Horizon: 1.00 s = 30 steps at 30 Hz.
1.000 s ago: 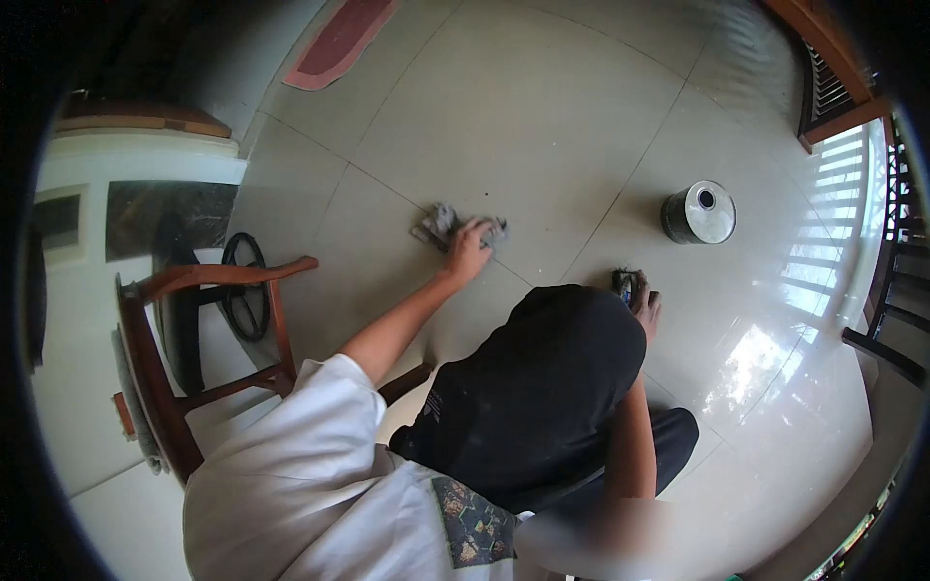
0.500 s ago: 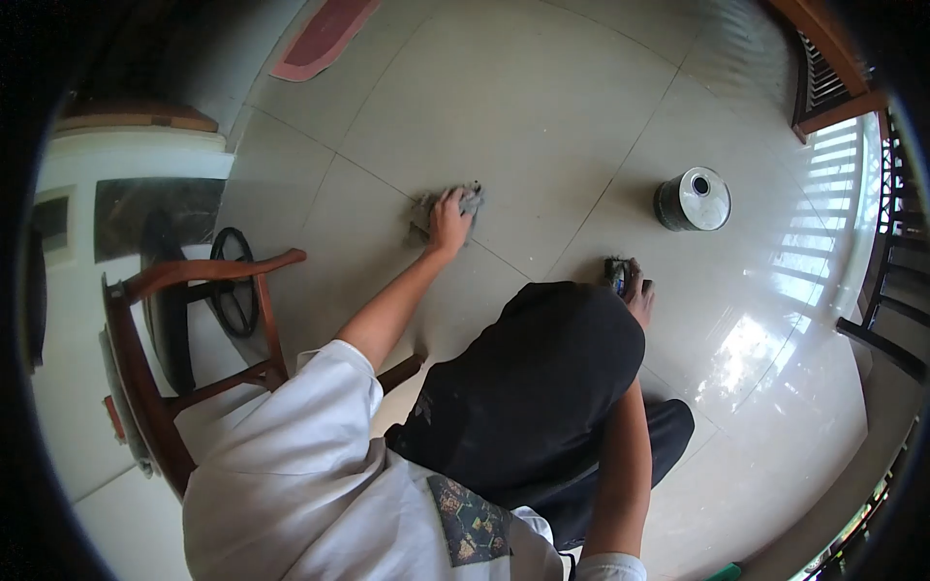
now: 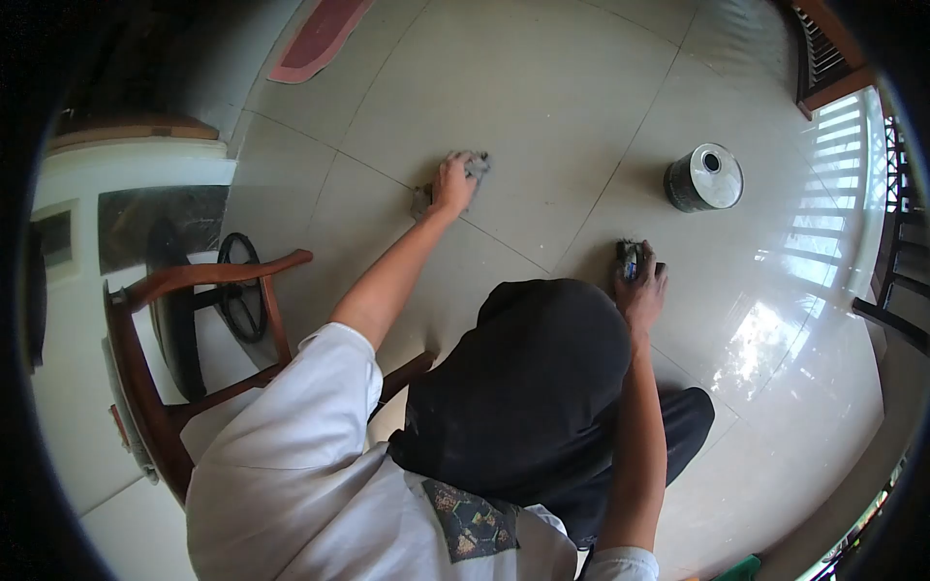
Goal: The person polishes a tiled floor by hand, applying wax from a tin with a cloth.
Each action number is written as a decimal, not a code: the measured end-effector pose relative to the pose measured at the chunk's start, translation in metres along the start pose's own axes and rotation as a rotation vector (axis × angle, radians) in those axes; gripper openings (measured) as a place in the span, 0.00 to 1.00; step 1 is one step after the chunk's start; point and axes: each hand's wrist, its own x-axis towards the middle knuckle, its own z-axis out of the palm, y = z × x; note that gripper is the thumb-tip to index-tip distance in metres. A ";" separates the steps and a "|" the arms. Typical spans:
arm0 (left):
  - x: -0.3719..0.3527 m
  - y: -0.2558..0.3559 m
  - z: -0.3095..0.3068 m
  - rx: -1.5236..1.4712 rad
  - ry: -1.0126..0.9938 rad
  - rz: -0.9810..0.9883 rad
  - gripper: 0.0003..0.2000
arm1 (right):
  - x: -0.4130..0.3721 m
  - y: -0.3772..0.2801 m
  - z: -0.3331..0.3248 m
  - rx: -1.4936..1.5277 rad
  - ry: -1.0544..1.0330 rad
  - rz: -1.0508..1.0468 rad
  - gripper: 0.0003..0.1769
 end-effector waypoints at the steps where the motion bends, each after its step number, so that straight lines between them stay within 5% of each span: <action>1: -0.009 0.001 -0.004 -0.003 -0.051 0.028 0.18 | -0.002 0.000 -0.002 -0.002 0.004 -0.003 0.36; 8: -0.031 0.005 -0.023 0.020 -0.334 0.080 0.19 | -0.005 -0.003 0.003 -0.052 0.023 0.024 0.35; 13: 0.014 0.013 -0.003 0.122 0.006 -0.111 0.17 | -0.006 -0.010 0.000 -0.043 0.014 0.051 0.34; 16: -0.038 0.004 -0.001 0.016 0.170 -0.166 0.17 | -0.011 -0.006 0.017 -0.092 -0.079 -0.255 0.31; 20: -0.121 -0.022 0.011 -0.022 0.385 -0.345 0.21 | 0.008 -0.081 0.050 -0.012 -0.472 -0.662 0.35; 21: -0.133 -0.026 0.012 -0.090 0.503 -0.393 0.22 | 0.020 -0.097 0.071 -0.040 -0.490 -0.739 0.36; 23: -0.134 -0.034 0.018 -0.040 0.418 -0.420 0.23 | 0.049 -0.123 0.117 -0.157 -0.420 -0.917 0.33; 30: -0.143 -0.049 0.021 0.082 0.272 -0.410 0.29 | 0.110 -0.209 0.129 0.009 -0.360 -0.895 0.31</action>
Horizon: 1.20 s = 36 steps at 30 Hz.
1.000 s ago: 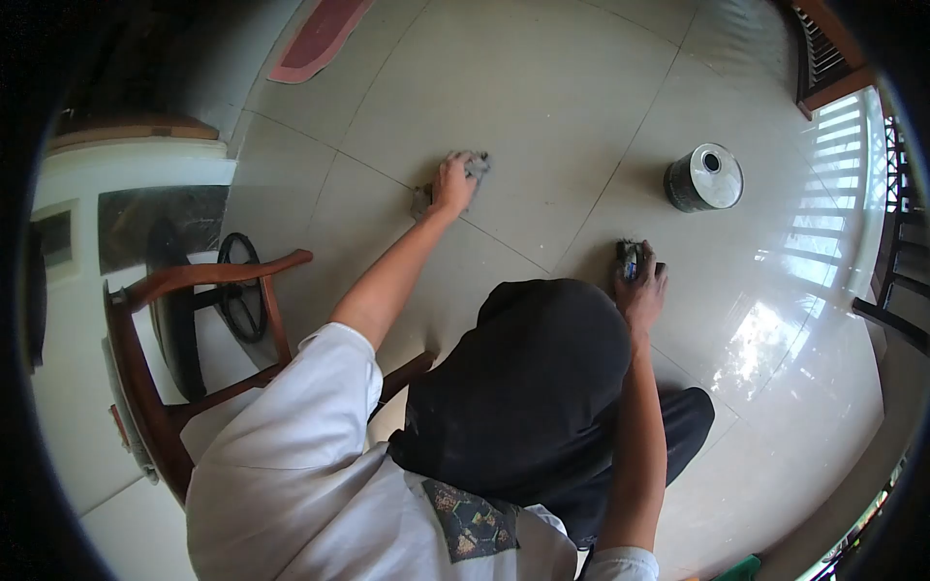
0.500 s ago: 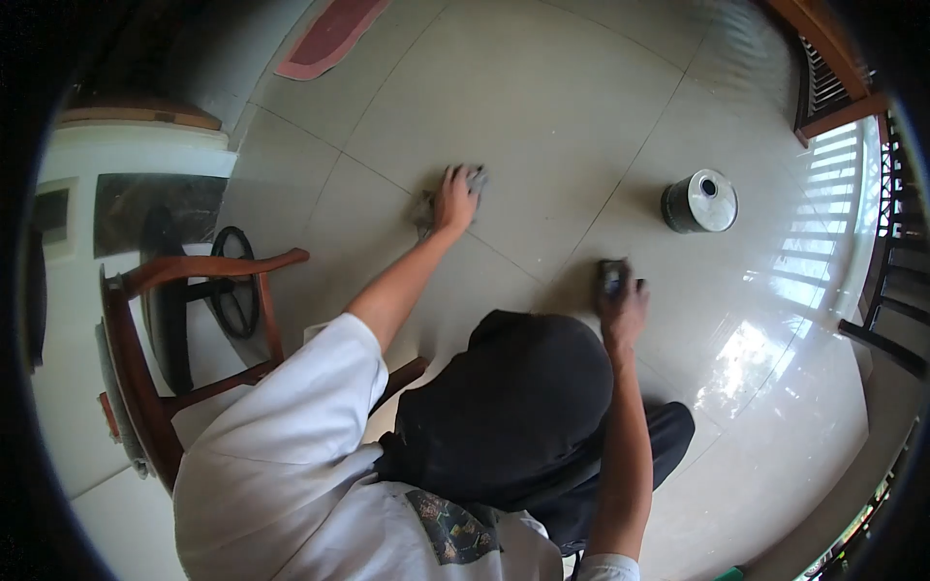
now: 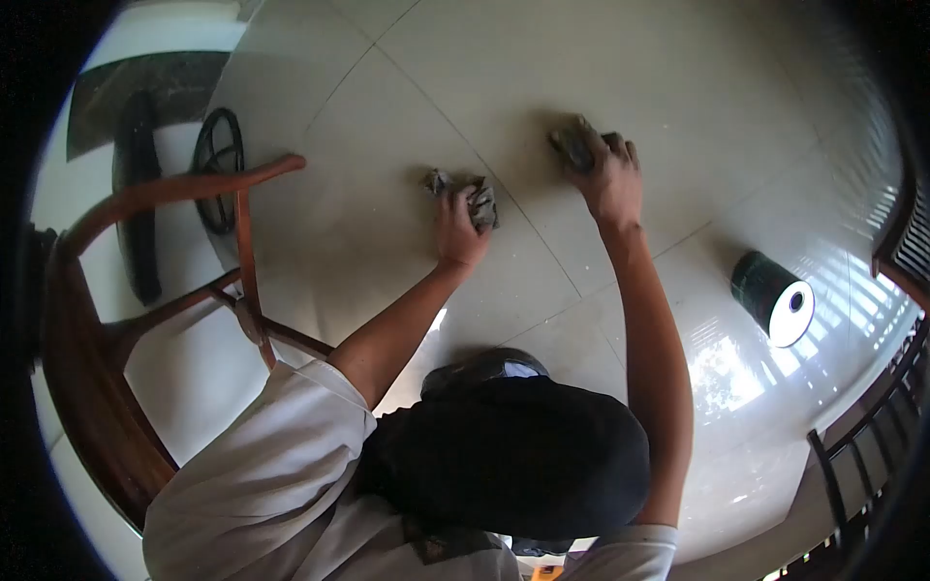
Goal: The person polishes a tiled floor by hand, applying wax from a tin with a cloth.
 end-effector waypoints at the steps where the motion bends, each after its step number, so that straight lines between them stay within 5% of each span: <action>1: 0.000 -0.001 0.001 0.005 -0.030 0.008 0.31 | -0.015 -0.003 0.001 -0.021 -0.049 -0.102 0.31; 3: 0.003 0.000 -0.001 -0.006 -0.016 0.018 0.31 | -0.017 -0.001 0.004 -0.029 -0.107 -0.207 0.32; 5: 0.003 0.006 -0.009 -0.019 -0.097 -0.019 0.29 | -0.005 0.003 -0.003 -0.132 -0.046 0.088 0.32; 7: 0.002 0.004 -0.009 -0.043 -0.102 -0.025 0.28 | -0.003 -0.007 0.000 -0.130 -0.004 0.116 0.32; 9: 0.004 0.000 -0.003 -0.002 -0.050 0.023 0.30 | -0.007 -0.017 0.006 -0.262 -0.156 -0.179 0.31; 10: 0.005 0.001 -0.002 0.000 -0.056 0.019 0.30 | 0.004 -0.007 0.006 -0.333 -0.019 -0.263 0.32; 13: 0.002 0.002 -0.002 0.015 -0.012 0.029 0.29 | 0.024 -0.015 -0.015 -0.276 -0.088 0.020 0.27; 15: 0.004 0.002 -0.002 0.004 0.000 0.061 0.28 | 0.004 -0.012 -0.007 -0.285 -0.159 -0.266 0.28; 17: 0.007 -0.001 -0.001 -0.011 0.007 0.073 0.27 | 0.005 -0.010 -0.011 -0.300 -0.173 -0.253 0.31; 19: 0.003 0.000 -0.002 -0.025 0.021 0.075 0.27 | 0.018 -0.016 -0.013 -0.373 -0.108 -0.021 0.32; 20: 0.003 0.002 -0.004 -0.022 0.004 0.058 0.27 | 0.004 0.005 0.013 -0.403 0.010 -0.243 0.31; 21: 0.005 0.004 -0.005 -0.020 -0.013 0.044 0.27 | -0.004 -0.009 0.010 -0.431 -0.122 -0.320 0.30; 25: 0.000 0.005 -0.005 0.008 0.002 0.038 0.27 | 0.032 -0.015 -0.018 -0.345 -0.145 0.039 0.31; 27: 0.006 0.004 -0.005 0.003 0.040 0.101 0.27 | 0.014 -0.008 0.013 -0.400 -0.019 -0.316 0.25; 33: 0.005 0.003 -0.005 -0.019 0.022 0.088 0.28 | 0.022 -0.016 0.001 -0.381 -0.020 -0.086 0.28; 35: 0.011 0.005 -0.005 0.007 0.039 0.088 0.28 | 0.007 -0.008 0.012 -0.323 -0.093 -0.441 0.27; 36: 0.006 0.005 -0.006 0.026 0.037 0.081 0.28 | 0.014 0.008 0.011 -0.365 -0.125 -0.373 0.27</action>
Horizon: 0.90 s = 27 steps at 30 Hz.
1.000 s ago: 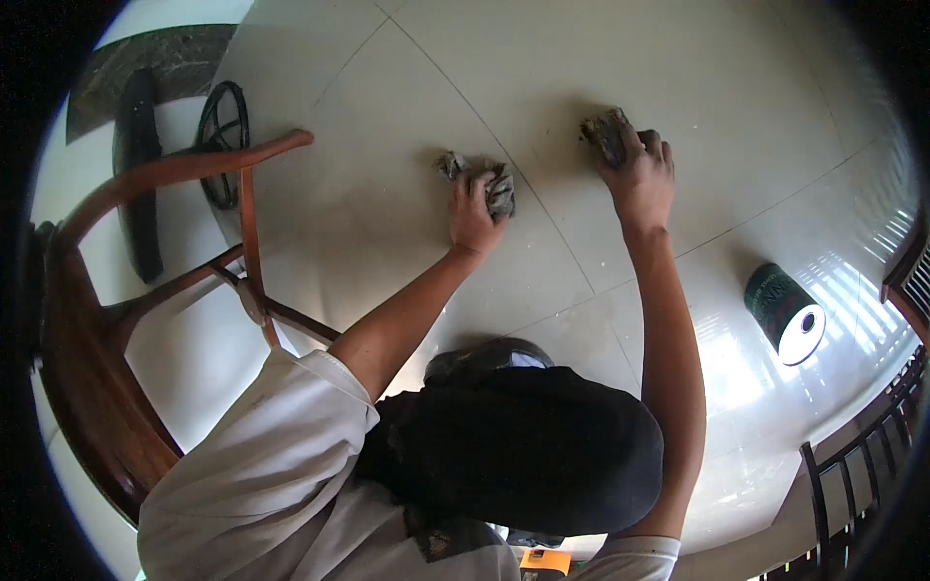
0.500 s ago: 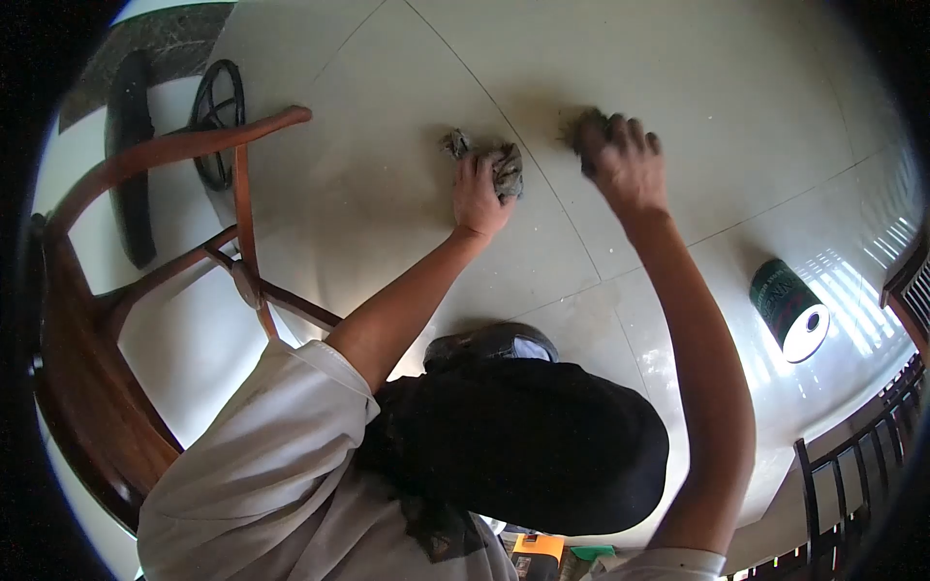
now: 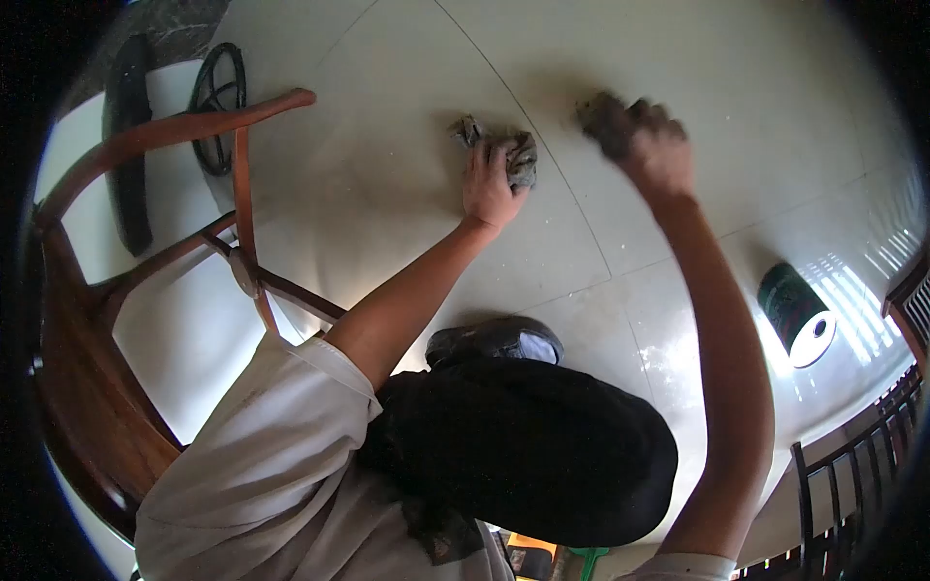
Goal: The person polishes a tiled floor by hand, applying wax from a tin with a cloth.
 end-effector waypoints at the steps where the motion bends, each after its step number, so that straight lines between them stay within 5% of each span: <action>1: -0.002 0.000 0.001 -0.004 -0.008 -0.004 0.28 | 0.007 0.006 -0.011 -0.050 0.159 0.059 0.28; 3: 0.000 -0.002 0.002 -0.042 0.009 0.021 0.29 | 0.023 -0.002 -0.033 0.042 -0.025 0.462 0.29; 5: -0.003 0.001 -0.002 -0.052 -0.033 0.000 0.30 | -0.008 -0.001 0.015 0.029 0.126 0.105 0.28; 7: 0.003 -0.001 -0.005 -0.051 -0.069 -0.026 0.30 | -0.003 -0.016 -0.010 0.154 0.004 0.022 0.30; 10: -0.003 -0.001 -0.002 -0.096 -0.082 -0.033 0.28 | 0.020 -0.003 -0.033 0.178 -0.103 0.466 0.32; 11: -0.003 -0.002 0.000 -0.073 -0.065 -0.032 0.29 | 0.011 -0.005 -0.027 0.173 -0.101 0.466 0.32; 13: 0.006 -0.002 0.002 -0.049 -0.040 -0.020 0.30 | -0.007 -0.013 -0.011 0.172 -0.111 0.035 0.30; 15: -0.002 -0.001 0.002 -0.015 0.005 -0.001 0.29 | -0.008 -0.013 -0.018 0.144 -0.072 -0.006 0.29; 17: -0.003 0.000 0.002 -0.021 -0.023 -0.023 0.29 | 0.021 -0.013 -0.050 0.283 -0.211 0.519 0.30; 21: 0.001 0.001 -0.003 -0.022 -0.063 -0.040 0.28 | -0.008 -0.015 -0.015 0.242 -0.096 0.041 0.30; 24: -0.001 -0.001 0.001 0.004 -0.038 -0.030 0.29 | 0.030 0.000 -0.048 0.512 -0.382 0.643 0.32; 25: -0.001 0.000 0.002 0.001 -0.032 -0.034 0.29 | 0.028 -0.006 -0.041 0.507 -0.382 0.637 0.32; 27: -0.001 -0.001 0.000 -0.003 -0.042 -0.022 0.30 | 0.013 -0.028 -0.023 0.152 -0.249 0.226 0.29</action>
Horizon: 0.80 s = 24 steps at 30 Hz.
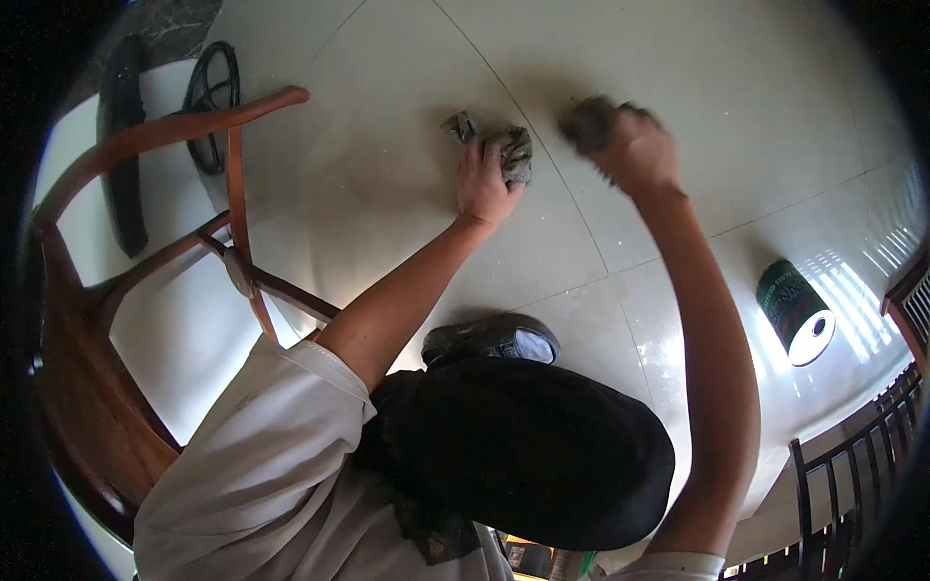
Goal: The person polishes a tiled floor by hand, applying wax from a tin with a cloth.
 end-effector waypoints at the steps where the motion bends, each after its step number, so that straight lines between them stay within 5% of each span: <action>1: 0.002 0.000 0.000 -0.002 -0.001 0.005 0.30 | -0.007 -0.004 0.005 0.086 0.145 -0.091 0.28; 5: -0.001 0.003 0.001 0.011 -0.002 -0.027 0.30 | 0.022 0.009 -0.026 0.272 -0.004 0.357 0.31; 12: 0.000 0.000 -0.001 -0.037 -0.021 -0.019 0.30 | -0.006 0.034 0.013 0.031 0.209 -0.048 0.33; 14: 0.000 0.001 -0.001 -0.035 -0.007 -0.016 0.30 | 0.019 0.021 -0.038 0.174 0.089 0.311 0.30; 16: 0.000 0.000 0.000 -0.023 -0.005 -0.016 0.29 | 0.023 0.021 -0.026 0.209 0.170 0.321 0.29; 19: 0.000 -0.001 -0.002 -0.082 0.002 0.011 0.27 | -0.020 0.004 0.016 0.061 0.126 -0.042 0.35; 20: -0.001 -0.003 -0.001 -0.079 -0.005 0.001 0.27 | -0.024 -0.012 -0.001 0.139 -0.025 0.004 0.34; 24: -0.001 -0.005 0.004 -0.050 0.000 0.010 0.27 | 0.016 0.026 -0.017 0.125 0.215 0.197 0.31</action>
